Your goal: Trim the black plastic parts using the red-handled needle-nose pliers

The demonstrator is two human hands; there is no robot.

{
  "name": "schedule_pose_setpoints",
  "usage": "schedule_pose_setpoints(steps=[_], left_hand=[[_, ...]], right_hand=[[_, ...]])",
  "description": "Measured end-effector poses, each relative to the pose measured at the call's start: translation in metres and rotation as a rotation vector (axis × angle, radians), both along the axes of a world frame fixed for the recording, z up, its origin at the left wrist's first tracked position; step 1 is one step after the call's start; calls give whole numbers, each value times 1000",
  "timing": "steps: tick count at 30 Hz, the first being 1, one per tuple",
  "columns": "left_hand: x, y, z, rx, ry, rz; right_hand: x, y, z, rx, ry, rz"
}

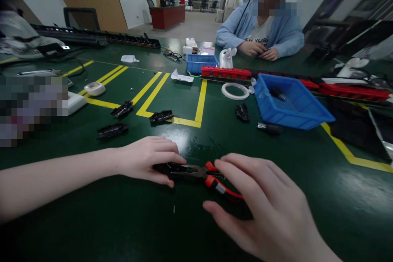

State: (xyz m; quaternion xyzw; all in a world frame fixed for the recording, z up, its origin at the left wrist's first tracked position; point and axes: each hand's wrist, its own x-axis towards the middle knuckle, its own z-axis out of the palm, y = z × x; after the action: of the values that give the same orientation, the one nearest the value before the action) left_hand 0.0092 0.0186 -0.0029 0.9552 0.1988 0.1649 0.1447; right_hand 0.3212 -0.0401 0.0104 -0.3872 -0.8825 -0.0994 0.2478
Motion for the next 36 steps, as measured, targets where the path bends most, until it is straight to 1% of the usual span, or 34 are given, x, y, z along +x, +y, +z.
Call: schedule_pose_setpoints(steps=[2, 3, 5, 7, 10, 13, 16, 20, 26, 32, 36], left_hand=[[0, 0, 0, 19, -3, 1], [0, 0, 0, 25, -7, 1], [0, 0, 0, 30, -22, -1], [0, 0, 0, 36, -42, -2], [-1, 1, 0, 39, -74, 15], [-2, 2, 1, 20, -98, 50], [-3, 2, 1, -4, -123, 78], [-4, 2, 1, -29, -136, 65], [-3, 0, 2, -40, -137, 55], [-3, 0, 4, -64, -145, 94], [-2, 1, 3, -70, -116, 129]], right_hand=[[-14, 17, 0, -1, -115, 104], [-18, 22, 0, -20, -160, 109], [-21, 27, -3, -69, -215, 73], [-20, 27, -7, -114, -228, 17], [-17, 24, -12, -113, -224, -41], [-18, 23, -16, -84, -221, -63], [-19, 23, -17, -80, -186, -35], [-18, 24, -17, -90, -120, 10], [-16, 24, -19, -145, -47, 9], [-17, 26, -20, -26, -62, 10], [-15, 27, -19, -27, -39, 12]])
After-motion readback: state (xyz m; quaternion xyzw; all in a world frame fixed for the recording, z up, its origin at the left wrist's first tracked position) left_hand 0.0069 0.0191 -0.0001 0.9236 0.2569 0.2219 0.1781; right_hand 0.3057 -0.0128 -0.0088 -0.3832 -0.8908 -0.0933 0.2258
